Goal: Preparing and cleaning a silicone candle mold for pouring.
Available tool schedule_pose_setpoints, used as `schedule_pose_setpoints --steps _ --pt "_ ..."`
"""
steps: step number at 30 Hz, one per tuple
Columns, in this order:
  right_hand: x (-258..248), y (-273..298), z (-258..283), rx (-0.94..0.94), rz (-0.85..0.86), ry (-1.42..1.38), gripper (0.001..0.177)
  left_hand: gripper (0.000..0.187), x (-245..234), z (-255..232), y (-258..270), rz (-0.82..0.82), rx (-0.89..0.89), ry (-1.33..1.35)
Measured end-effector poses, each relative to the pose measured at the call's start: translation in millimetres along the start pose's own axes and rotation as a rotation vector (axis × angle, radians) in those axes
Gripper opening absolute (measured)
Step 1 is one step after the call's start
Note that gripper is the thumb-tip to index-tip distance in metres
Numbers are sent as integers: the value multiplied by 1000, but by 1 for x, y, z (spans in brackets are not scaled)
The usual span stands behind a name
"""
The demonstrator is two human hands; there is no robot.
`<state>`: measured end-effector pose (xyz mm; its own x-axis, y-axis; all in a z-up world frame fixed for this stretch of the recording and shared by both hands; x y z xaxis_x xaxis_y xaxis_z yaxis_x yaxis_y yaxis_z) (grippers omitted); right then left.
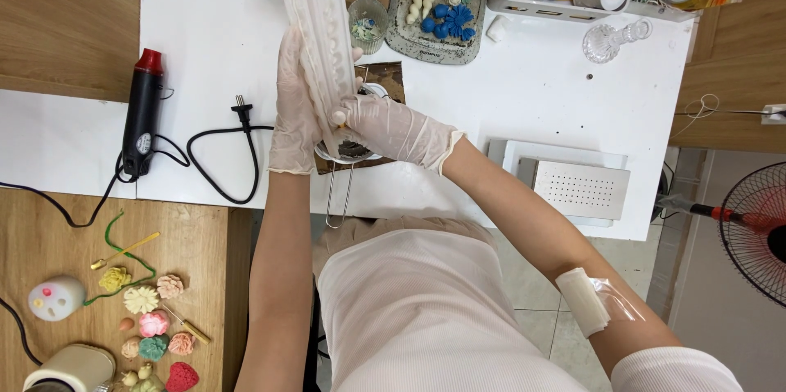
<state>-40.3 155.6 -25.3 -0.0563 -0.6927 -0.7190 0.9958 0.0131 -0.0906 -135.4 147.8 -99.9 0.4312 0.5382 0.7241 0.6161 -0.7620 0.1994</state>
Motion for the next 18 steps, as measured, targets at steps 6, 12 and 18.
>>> schedule_pose_setpoints --steps 6,12,18 --pt "1 0 6 27 20 62 12 74 2 -7 -1 16 51 -42" --pt "10 17 -19 194 25 37 20 77 -18 -9 -8 20 56 30" --pt "-34 46 -32 484 -144 -174 16 79 -4 -41 11 41 135 46"
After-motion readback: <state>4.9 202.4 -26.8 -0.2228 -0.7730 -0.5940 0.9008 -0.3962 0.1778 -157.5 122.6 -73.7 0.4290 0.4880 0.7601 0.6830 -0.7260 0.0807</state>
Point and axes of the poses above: each hand's wrist, its own y-axis away from the middle knuckle, its own x-axis out of the palm, z = x × y, the point moved 10 cm from there along -y, towards the middle knuckle, and after that the axes turned 8 degrees about x, right-handed, at the moved point
